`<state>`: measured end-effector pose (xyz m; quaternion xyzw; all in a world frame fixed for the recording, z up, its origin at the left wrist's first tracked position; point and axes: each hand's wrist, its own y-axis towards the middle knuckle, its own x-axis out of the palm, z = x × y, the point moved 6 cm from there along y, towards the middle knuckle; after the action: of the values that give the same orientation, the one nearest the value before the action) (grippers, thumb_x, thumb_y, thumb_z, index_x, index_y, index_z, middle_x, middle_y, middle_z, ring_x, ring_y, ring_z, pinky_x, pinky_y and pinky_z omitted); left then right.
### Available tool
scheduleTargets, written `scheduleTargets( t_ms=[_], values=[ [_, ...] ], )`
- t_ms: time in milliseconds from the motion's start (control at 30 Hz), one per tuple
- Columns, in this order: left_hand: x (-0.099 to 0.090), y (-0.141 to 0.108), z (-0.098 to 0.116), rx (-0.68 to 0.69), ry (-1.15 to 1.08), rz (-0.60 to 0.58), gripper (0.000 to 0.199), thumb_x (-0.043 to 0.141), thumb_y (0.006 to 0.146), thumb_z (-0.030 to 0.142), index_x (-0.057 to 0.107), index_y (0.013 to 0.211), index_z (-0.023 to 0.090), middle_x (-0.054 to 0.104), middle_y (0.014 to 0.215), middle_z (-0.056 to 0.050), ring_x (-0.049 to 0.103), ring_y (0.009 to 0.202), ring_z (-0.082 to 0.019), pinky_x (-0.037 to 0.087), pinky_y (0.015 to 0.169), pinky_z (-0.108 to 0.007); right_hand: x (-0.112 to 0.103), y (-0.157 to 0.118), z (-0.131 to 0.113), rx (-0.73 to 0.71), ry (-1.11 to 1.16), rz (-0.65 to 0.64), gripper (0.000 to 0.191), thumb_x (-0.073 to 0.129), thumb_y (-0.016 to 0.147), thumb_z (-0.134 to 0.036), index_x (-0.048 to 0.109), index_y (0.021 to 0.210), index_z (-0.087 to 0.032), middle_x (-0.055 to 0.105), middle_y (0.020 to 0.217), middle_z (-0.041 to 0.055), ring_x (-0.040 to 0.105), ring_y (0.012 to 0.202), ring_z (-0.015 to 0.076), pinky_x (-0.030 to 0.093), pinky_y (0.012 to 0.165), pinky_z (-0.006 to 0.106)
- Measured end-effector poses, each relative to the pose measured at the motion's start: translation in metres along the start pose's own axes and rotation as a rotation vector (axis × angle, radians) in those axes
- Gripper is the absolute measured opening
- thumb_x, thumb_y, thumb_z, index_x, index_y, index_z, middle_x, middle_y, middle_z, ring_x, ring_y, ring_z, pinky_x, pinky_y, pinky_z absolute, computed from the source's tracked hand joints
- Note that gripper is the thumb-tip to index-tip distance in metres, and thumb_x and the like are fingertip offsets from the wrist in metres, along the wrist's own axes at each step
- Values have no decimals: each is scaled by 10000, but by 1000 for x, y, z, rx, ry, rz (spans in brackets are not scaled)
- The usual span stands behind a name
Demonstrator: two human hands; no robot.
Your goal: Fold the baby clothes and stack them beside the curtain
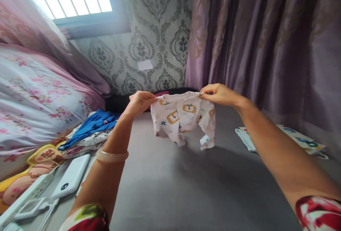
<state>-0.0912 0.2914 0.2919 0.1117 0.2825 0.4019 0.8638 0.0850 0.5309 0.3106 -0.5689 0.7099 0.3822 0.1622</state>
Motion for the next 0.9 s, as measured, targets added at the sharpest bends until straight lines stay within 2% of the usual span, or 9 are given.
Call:
scheduleTargets(
  t_ms=[133,167,267,333,467,533,700,800,900],
  values=[
    [6,-4,14,133,-195,-22,341,737,690,498,738,808,178,717,745,-38,644,669,-163,506,629,-283,8,0,-3,-43,78,-122,473,671,727,-645,770,911,-221,725,926,39,643,960,222,511,831,334],
    [5,-3,14,132,-189,-5,342,722,700,509,736,808,185,707,718,-29,632,635,-153,498,601,-277,6,1,-2,-38,76,-104,472,651,740,-653,768,907,-227,725,900,36,647,941,218,517,816,334],
    [6,1,2,59,5,39,269,769,653,443,725,721,187,651,595,3,597,575,-137,465,555,-250,-3,4,3,-24,-39,71,427,668,736,-633,765,826,-227,721,851,26,653,900,217,523,780,316],
    [8,2,-2,35,69,55,244,795,624,399,714,685,176,633,572,9,590,576,-134,455,553,-241,-4,4,5,-38,-71,107,390,709,710,-602,764,793,-225,722,902,29,652,924,224,521,784,311],
    [7,-5,5,102,-190,57,305,724,714,476,713,790,181,671,678,-11,605,604,-139,472,558,-255,5,-3,10,-37,173,-54,436,692,708,-632,760,875,-236,726,959,44,652,932,219,525,788,348],
    [5,-7,5,118,-283,63,317,689,747,506,708,802,194,667,680,-6,604,603,-135,474,554,-254,6,-3,17,17,239,-59,461,691,702,-648,757,882,-229,729,891,41,658,858,208,529,751,351],
    [15,-2,-15,-4,-145,-13,297,781,681,430,714,778,157,643,641,3,584,599,-113,457,555,-223,10,5,30,56,72,51,377,757,669,-592,763,783,-232,728,848,22,654,838,211,528,754,333],
    [20,0,-16,21,-299,-26,318,752,718,443,698,856,161,679,766,-7,619,687,-114,498,650,-236,13,6,27,37,151,77,373,719,728,-589,762,869,-247,734,895,24,653,851,204,523,811,357],
    [17,3,-14,49,-380,60,292,733,744,431,666,861,172,665,775,2,612,677,-100,491,642,-221,6,8,24,13,184,226,360,698,751,-605,738,836,-257,728,856,29,644,831,212,529,782,368]
  ],
)
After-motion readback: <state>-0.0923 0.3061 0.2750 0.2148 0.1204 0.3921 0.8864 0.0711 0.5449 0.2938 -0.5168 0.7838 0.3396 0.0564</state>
